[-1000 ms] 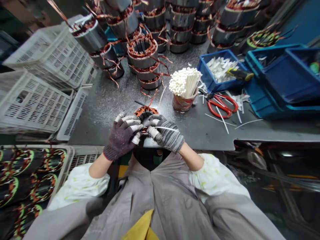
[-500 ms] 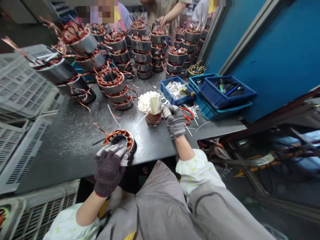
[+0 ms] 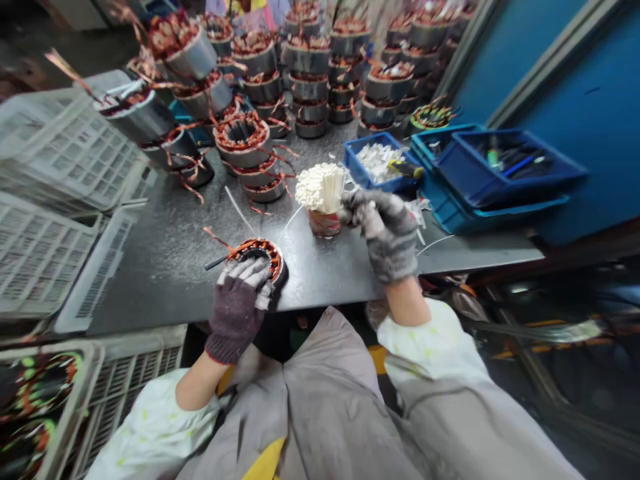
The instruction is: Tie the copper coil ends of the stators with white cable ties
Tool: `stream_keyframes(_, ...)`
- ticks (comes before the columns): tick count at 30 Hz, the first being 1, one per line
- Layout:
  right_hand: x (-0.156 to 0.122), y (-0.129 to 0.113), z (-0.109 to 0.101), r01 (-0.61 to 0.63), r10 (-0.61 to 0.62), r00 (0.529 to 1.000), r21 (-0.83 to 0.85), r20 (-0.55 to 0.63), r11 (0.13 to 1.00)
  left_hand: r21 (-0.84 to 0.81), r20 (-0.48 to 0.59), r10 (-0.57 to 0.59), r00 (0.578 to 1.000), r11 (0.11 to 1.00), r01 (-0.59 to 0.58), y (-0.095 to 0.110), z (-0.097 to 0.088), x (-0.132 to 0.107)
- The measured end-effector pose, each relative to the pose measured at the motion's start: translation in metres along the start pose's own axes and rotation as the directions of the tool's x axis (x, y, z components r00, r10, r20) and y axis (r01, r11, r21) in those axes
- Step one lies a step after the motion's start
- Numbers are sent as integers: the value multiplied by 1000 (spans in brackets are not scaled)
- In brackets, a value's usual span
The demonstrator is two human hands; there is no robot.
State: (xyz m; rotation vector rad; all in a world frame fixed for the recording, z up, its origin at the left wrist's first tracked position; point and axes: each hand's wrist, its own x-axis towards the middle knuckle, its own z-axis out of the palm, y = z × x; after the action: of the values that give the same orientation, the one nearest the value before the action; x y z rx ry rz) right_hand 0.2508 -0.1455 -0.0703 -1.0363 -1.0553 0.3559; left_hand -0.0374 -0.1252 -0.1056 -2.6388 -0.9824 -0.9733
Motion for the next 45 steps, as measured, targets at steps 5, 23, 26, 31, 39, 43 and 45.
stream_keyframes(5,-88,-27,6,182,-136,777,-11,615,983,16,109,12,994,1000,-14,1,-7,-1)
stream_keyframes(23,-98,5,60,-8,43,791,-59,610,998,-104,-58,-271,961,959,264,11,-3,-5)
stream_keyframes(26,-108,0,57,-19,64,849,-91,525,996,-131,-70,-357,932,929,346,18,1,-3)
stream_keyframes(31,-110,1,64,-287,230,847,47,480,957,-251,-108,-394,913,899,358,19,1,4)
stream_keyframes(39,-101,12,75,-643,547,736,157,399,750,-198,-33,-230,973,956,219,14,-6,4)
stream_keyframes(43,-103,5,74,-601,534,752,67,386,797,-198,-21,-203,979,961,195,14,-4,1)
stream_keyframes(45,-102,3,75,-556,506,766,14,396,831,-196,-32,-153,988,970,144,13,-4,1)
